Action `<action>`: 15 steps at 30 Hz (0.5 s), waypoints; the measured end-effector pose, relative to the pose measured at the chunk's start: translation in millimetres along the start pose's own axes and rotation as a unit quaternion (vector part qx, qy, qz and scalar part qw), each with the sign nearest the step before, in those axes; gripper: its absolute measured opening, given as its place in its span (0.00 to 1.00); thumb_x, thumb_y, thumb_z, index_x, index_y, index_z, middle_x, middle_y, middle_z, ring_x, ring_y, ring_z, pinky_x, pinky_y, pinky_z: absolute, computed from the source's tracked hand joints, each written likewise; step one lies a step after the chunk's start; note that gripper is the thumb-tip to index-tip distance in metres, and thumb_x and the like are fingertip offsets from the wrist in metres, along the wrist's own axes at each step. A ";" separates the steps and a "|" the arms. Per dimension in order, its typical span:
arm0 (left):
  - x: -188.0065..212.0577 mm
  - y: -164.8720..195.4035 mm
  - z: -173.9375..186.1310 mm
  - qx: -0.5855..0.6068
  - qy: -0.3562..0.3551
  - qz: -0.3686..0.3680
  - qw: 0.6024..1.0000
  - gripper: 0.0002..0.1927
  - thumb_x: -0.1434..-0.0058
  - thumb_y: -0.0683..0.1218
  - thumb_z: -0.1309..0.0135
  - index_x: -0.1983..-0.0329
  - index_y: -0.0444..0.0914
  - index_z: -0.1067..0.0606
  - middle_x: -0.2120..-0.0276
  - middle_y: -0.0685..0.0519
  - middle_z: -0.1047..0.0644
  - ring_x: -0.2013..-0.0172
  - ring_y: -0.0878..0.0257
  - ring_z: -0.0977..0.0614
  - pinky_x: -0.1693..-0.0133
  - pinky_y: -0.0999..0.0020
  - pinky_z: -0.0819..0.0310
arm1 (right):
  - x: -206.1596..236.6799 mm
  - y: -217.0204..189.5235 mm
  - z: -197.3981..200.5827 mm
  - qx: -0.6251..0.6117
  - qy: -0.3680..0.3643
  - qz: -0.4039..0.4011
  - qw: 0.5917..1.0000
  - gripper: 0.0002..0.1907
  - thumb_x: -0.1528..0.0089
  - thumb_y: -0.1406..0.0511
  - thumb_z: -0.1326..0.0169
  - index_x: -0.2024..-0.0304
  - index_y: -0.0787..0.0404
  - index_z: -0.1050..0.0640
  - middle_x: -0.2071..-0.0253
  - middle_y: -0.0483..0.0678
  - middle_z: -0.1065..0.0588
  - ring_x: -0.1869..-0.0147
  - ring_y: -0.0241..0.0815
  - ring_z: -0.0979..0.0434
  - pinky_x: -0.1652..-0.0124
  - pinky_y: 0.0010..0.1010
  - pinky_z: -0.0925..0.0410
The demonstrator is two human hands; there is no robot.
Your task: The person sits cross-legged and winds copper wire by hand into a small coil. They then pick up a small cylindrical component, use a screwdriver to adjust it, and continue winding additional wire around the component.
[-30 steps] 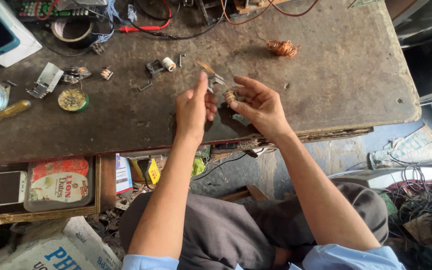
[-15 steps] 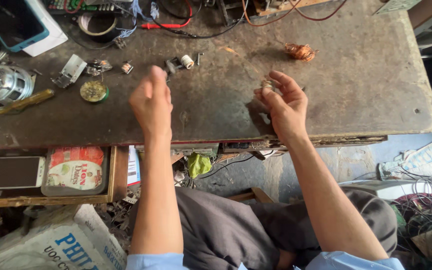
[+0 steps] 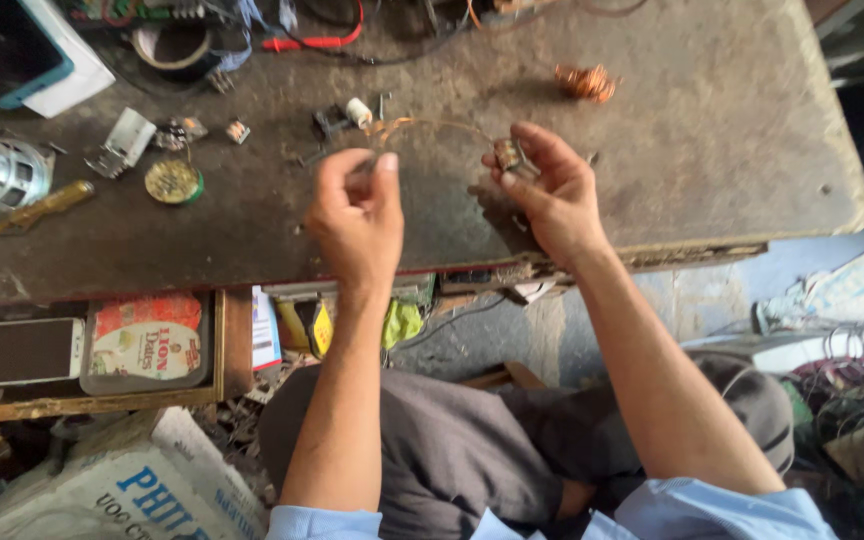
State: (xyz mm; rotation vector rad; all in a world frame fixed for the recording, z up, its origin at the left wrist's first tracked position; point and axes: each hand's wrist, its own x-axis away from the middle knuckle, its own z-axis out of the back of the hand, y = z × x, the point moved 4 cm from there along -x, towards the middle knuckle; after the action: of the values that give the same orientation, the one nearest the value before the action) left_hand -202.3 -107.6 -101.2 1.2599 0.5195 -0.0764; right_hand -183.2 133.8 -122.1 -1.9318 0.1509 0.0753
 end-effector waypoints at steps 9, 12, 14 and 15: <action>29.1 -0.6 -72.9 0.327 -0.229 0.107 0.910 0.26 0.35 0.39 0.42 0.35 0.29 0.33 0.51 0.50 0.21 0.54 0.66 0.17 0.54 0.73 0.19 | 2.4 9.0 1.3 -0.010 -0.033 -0.028 0.999 0.23 0.34 0.79 0.47 0.36 0.68 0.30 0.41 0.53 0.25 0.40 0.43 0.21 0.39 0.32 0.26; 23.2 6.7 -72.8 0.282 -0.234 0.067 0.928 0.25 0.32 0.38 0.43 0.33 0.31 0.31 0.49 0.49 0.20 0.51 0.66 0.17 0.49 0.72 0.20 | 0.9 7.6 1.0 0.042 -0.040 -0.017 0.998 0.23 0.32 0.78 0.46 0.34 0.69 0.30 0.42 0.53 0.24 0.39 0.40 0.23 0.39 0.30 0.29; 22.2 10.2 -70.5 0.285 -0.239 0.045 0.927 0.23 0.30 0.38 0.44 0.32 0.33 0.30 0.49 0.51 0.19 0.49 0.66 0.17 0.46 0.72 0.21 | 0.2 7.2 0.1 0.046 -0.045 -0.018 0.998 0.22 0.32 0.77 0.46 0.34 0.70 0.30 0.42 0.54 0.24 0.39 0.40 0.23 0.38 0.30 0.28; 22.4 10.3 -69.5 0.290 -0.238 0.050 0.926 0.22 0.30 0.38 0.44 0.33 0.34 0.29 0.49 0.51 0.20 0.49 0.66 0.17 0.46 0.72 0.20 | 0.1 7.8 -0.6 0.026 -0.047 -0.029 0.998 0.22 0.32 0.77 0.46 0.35 0.70 0.30 0.43 0.54 0.23 0.39 0.41 0.22 0.38 0.31 0.27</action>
State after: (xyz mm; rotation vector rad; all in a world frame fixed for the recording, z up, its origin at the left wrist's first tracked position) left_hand -202.2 -35.3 -115.8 1.7722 -0.0030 -0.4670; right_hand -184.2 130.5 -129.2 -1.8757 0.0332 0.1232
